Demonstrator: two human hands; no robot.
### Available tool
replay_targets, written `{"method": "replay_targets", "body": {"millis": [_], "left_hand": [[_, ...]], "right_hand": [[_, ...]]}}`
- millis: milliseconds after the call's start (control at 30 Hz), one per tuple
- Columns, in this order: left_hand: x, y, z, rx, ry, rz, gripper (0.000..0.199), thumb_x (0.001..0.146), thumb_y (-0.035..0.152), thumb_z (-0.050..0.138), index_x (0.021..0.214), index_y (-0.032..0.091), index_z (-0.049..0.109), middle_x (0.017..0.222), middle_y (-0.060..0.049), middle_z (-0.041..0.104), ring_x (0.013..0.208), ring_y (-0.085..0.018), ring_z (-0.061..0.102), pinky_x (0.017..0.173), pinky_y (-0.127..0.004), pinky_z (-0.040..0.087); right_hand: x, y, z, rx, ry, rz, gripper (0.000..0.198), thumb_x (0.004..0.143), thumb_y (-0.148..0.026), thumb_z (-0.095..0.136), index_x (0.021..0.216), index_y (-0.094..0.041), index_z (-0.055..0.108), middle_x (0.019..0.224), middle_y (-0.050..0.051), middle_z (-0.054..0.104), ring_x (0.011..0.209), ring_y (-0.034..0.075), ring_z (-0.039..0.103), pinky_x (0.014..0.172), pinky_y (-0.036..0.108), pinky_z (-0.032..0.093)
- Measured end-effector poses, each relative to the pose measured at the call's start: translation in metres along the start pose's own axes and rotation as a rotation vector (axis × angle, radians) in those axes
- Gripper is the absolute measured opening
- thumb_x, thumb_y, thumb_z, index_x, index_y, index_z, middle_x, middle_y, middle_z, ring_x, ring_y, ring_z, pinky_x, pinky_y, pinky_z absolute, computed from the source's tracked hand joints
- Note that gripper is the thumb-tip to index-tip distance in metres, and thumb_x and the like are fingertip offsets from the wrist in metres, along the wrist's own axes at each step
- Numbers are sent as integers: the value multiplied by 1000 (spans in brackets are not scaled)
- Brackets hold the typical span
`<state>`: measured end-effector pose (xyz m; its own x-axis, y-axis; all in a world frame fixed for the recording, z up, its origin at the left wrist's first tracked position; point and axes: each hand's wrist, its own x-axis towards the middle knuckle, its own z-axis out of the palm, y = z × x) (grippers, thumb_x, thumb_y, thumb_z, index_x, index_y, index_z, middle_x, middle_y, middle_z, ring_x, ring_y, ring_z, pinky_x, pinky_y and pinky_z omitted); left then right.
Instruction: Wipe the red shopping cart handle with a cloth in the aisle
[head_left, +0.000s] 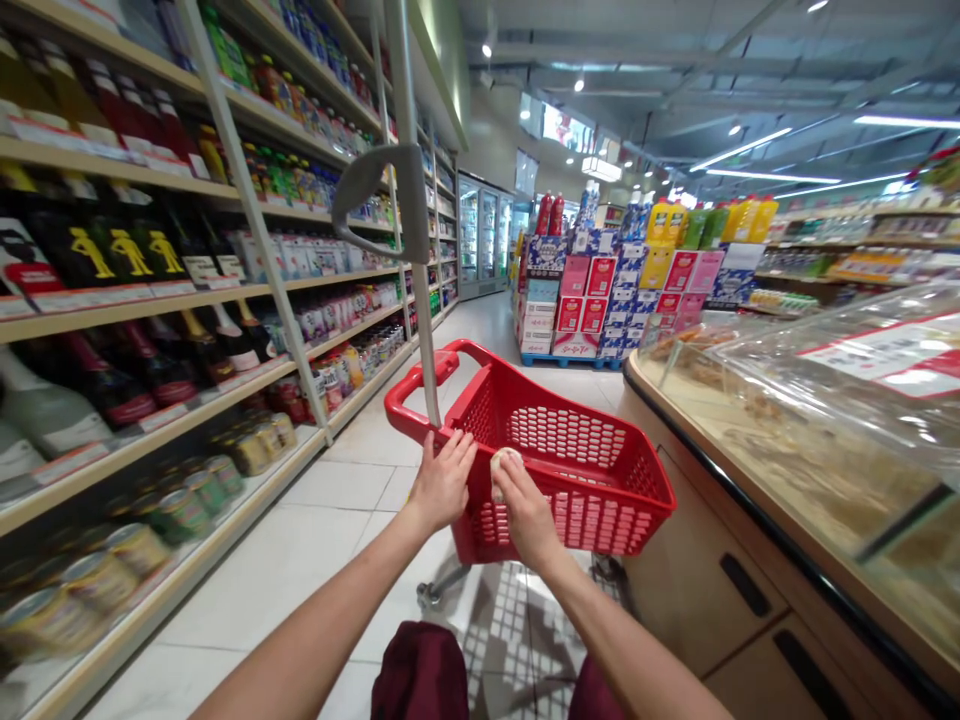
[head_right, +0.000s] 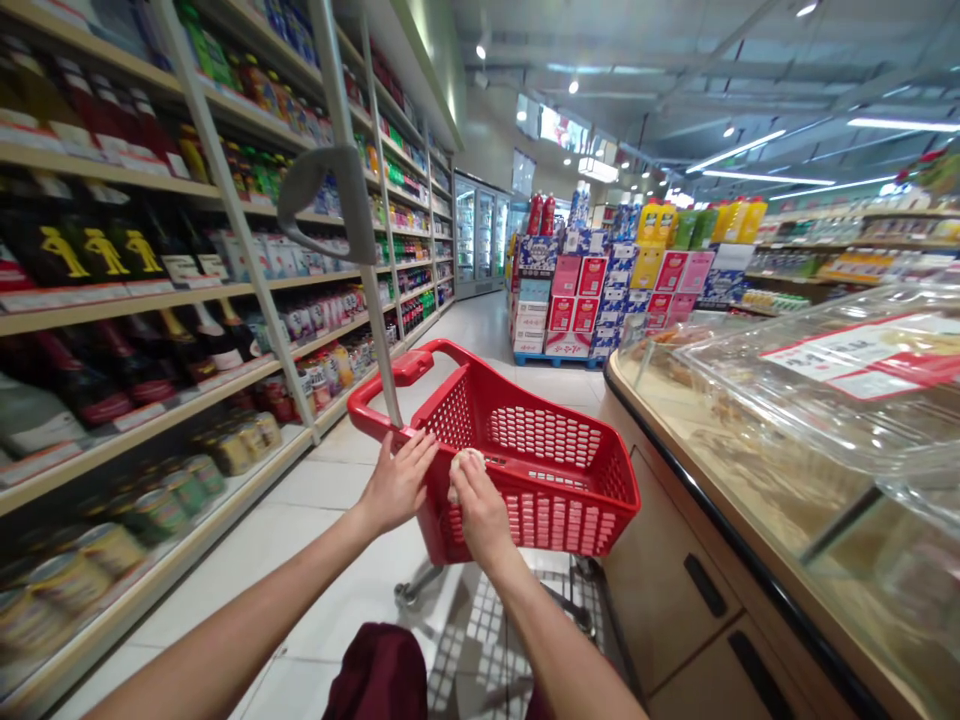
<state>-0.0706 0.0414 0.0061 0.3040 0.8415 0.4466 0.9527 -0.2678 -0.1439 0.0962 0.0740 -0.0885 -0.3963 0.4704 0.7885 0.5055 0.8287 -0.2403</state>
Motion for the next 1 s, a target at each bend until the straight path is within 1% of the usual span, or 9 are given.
{"method": "replay_targets", "body": {"millis": [100,167,267,367,500,567,733,900,1000], "left_hand": [[-1,-16,-12,-76,22,31,45,74,19,39,118,21,47,120,-6,55,114,-21,45,106,-50,6],[-1,-31,-19,-53,108,-122,44,76,18,36,118,20,47,116,-6,57,110,-19,47,106,-48,8],[2,-49,-20,34,154,-369,53,71,16,38,124,12,39,130,-12,43,123,-24,33,104,-53,11],[4,-55,-12,68,16,-331,64,64,15,41,127,9,34,137,-12,33,129,-27,21,102,-57,9],[2,-53,-2,111,-14,-317,66,63,16,39,129,11,31,139,-10,30,130,-27,18,102,-58,9],[0,-51,-1,121,-12,-309,68,63,16,39,130,11,30,139,-10,28,130,-26,17,102,-58,10],[-4,-51,0,116,-4,-305,65,67,18,38,131,11,29,139,-10,28,130,-27,17,101,-58,13],[-5,-50,-2,122,-5,-290,71,61,13,39,131,12,27,140,-8,26,131,-25,16,101,-58,12],[-5,-47,-2,120,3,-302,70,62,13,37,131,10,27,140,-9,26,131,-25,16,101,-59,13]], "right_hand": [[-4,-1,5,-12,-102,13,45,78,-1,38,116,-19,53,116,10,56,116,19,44,95,37,42],[-5,-4,7,0,-134,27,47,76,1,37,114,-20,55,113,9,58,114,19,46,93,36,44],[13,-16,11,54,-28,12,48,79,-1,35,121,-19,48,126,9,48,122,18,36,99,38,37],[34,-25,22,68,56,-15,43,83,-6,35,123,-18,46,130,9,43,125,18,31,102,39,33],[35,-31,44,27,-112,-88,29,82,-10,44,106,-18,59,112,9,59,113,18,47,95,34,42],[38,-35,48,34,-152,-128,26,81,-9,46,102,-16,60,108,8,61,111,18,49,93,32,43],[67,-46,46,-2,25,-181,28,85,-11,41,108,-13,57,123,10,50,124,20,33,101,38,34],[39,-39,50,-31,-106,-234,20,83,-12,47,93,-15,64,99,9,64,103,19,54,87,32,48],[35,-40,36,7,-44,-187,26,84,-11,43,102,-12,60,110,11,60,113,20,47,92,35,44]]}}
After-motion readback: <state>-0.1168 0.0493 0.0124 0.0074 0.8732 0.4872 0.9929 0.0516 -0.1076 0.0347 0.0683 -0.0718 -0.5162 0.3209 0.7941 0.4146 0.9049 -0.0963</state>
